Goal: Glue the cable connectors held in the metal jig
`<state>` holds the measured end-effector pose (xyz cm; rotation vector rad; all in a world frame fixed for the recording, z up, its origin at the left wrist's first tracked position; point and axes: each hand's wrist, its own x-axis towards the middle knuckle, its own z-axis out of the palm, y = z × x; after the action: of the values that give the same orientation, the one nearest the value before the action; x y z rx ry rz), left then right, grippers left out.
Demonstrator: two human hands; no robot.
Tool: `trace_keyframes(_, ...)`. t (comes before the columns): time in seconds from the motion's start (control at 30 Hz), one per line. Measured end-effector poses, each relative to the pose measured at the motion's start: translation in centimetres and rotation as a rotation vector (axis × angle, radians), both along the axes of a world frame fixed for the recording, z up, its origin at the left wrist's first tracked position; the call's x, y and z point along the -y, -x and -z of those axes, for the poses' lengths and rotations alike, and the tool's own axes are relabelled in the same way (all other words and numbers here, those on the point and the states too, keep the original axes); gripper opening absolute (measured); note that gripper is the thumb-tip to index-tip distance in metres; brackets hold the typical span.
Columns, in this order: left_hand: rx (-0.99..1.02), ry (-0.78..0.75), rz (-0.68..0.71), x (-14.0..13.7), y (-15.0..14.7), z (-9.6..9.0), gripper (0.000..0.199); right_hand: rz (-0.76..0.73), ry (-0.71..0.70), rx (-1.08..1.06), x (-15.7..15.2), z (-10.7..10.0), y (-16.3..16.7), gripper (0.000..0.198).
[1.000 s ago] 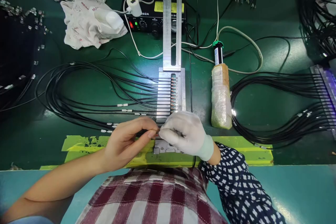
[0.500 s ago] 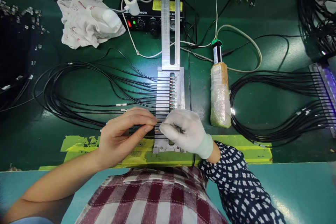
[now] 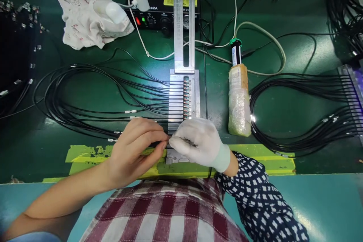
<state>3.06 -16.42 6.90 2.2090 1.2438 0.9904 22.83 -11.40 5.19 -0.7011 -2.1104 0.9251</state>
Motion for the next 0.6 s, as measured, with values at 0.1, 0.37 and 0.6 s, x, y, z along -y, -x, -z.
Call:
trace_keyframes(0.1, 0.094, 0.169, 0.004, -0.2, 0.1, 0.0, 0.009, 0.002, 0.077, -0.026, 0.1, 0.2, -0.1, 0.027)
trace_keyframes(0.37, 0.266, 0.291, -0.027, -1.1, 0.7, 0.6, 0.012, 0.062, 0.284, 0.007, 0.1, 0.1, -0.3, 0.026)
trace_keyframes(0.6, 0.301, 0.3, -0.065, -1.1, 0.6, 0.9, 0.02, 0.067, 0.26, 0.008, 0.2, 0.2, -0.2, 0.027)
